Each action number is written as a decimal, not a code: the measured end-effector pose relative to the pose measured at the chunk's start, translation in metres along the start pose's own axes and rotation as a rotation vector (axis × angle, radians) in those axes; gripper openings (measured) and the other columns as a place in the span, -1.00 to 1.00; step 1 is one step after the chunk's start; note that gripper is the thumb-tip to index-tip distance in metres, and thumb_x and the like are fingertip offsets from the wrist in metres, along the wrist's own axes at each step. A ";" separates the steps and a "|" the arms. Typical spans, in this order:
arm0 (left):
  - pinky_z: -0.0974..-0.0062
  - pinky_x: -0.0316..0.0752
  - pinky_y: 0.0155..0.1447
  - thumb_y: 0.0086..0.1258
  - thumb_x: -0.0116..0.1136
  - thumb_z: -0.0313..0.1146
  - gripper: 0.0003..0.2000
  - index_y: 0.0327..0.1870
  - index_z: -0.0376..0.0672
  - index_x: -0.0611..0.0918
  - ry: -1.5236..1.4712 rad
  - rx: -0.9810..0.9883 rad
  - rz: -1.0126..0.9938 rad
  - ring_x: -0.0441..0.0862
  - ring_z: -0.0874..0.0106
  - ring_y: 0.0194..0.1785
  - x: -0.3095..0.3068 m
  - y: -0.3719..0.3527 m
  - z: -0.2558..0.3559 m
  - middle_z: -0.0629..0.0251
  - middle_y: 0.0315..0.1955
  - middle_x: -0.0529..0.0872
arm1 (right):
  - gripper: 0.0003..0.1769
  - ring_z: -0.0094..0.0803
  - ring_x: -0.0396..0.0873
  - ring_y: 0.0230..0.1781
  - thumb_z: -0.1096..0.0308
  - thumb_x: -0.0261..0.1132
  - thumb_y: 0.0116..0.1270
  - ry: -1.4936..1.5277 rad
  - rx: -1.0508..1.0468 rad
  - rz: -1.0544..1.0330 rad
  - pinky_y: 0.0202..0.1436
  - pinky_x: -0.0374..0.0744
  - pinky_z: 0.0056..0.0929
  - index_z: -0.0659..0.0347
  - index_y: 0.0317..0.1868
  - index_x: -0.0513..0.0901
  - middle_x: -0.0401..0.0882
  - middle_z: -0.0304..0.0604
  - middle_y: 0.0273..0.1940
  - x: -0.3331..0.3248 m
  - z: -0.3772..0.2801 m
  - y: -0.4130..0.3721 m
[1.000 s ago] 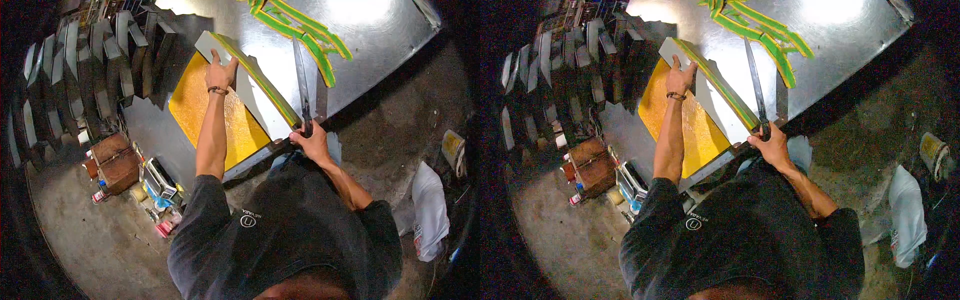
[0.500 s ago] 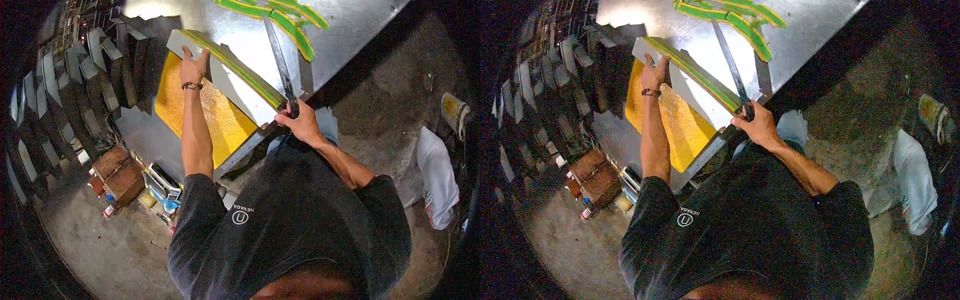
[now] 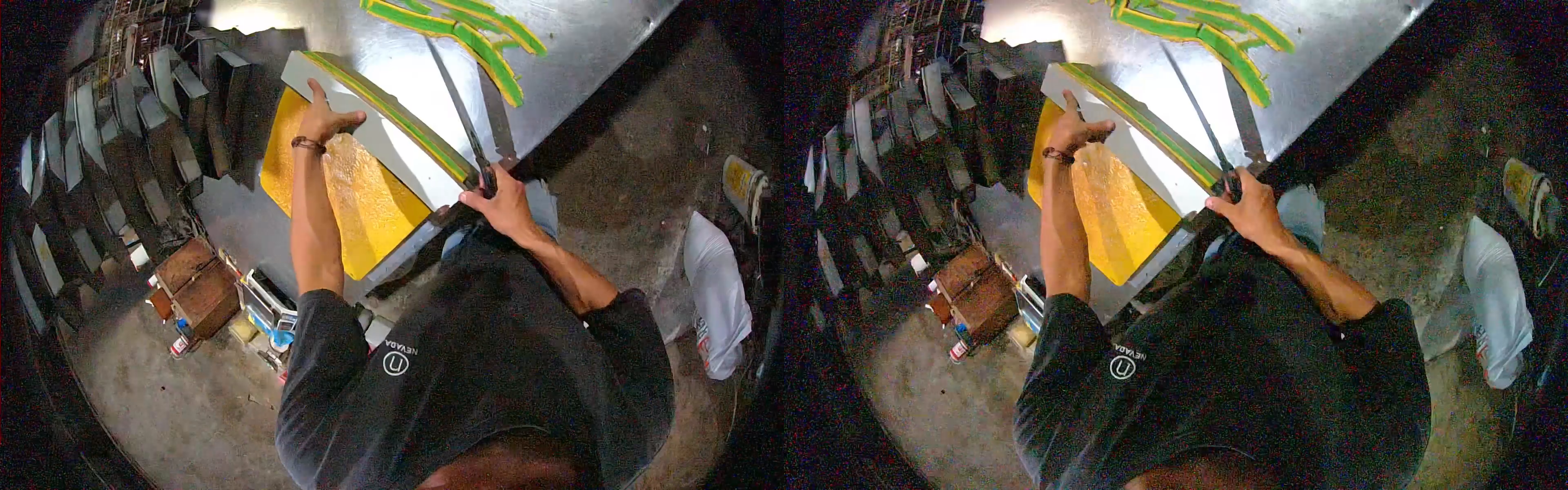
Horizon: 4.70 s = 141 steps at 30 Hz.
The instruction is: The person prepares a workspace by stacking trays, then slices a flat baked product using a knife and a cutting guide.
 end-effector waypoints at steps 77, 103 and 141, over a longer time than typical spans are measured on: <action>0.18 0.52 0.22 -0.38 0.73 -0.01 0.55 0.56 -0.23 -0.31 0.193 0.009 0.224 0.54 -0.27 0.13 0.005 0.002 -0.003 -0.60 0.08 0.42 | -0.60 0.32 0.59 -0.23 0.39 0.06 0.44 -0.302 -0.375 -0.209 -0.17 0.51 0.17 0.36 0.23 0.41 0.60 0.37 -0.31 0.092 -0.125 0.148; 0.32 0.67 0.00 -0.22 0.71 -0.09 0.47 0.54 -0.35 -0.30 0.269 -0.050 0.219 0.73 0.02 -0.11 0.003 0.000 0.004 -0.39 -0.07 0.62 | -0.53 0.29 0.56 -0.17 0.44 0.12 0.43 -0.330 -0.258 -0.275 -0.13 0.51 0.09 0.31 0.33 0.38 0.59 0.35 -0.22 0.041 -0.077 0.061; 0.56 0.50 -0.49 -0.01 0.65 -0.14 0.37 0.47 -0.56 -0.34 0.102 0.015 0.143 0.60 0.51 -0.55 0.008 -0.013 0.017 0.19 -0.54 0.70 | -0.43 0.06 0.55 -0.37 0.40 0.18 0.43 -0.417 -0.332 -0.183 -0.26 0.55 -0.03 0.18 0.43 0.32 0.52 0.10 -0.38 -0.011 -0.006 -0.052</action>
Point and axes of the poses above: each hand's wrist, its own y-axis towards the middle knuckle, its own x-axis out of the palm, z = x × y, the point moved 4 cm from there along y, towards the middle knuckle
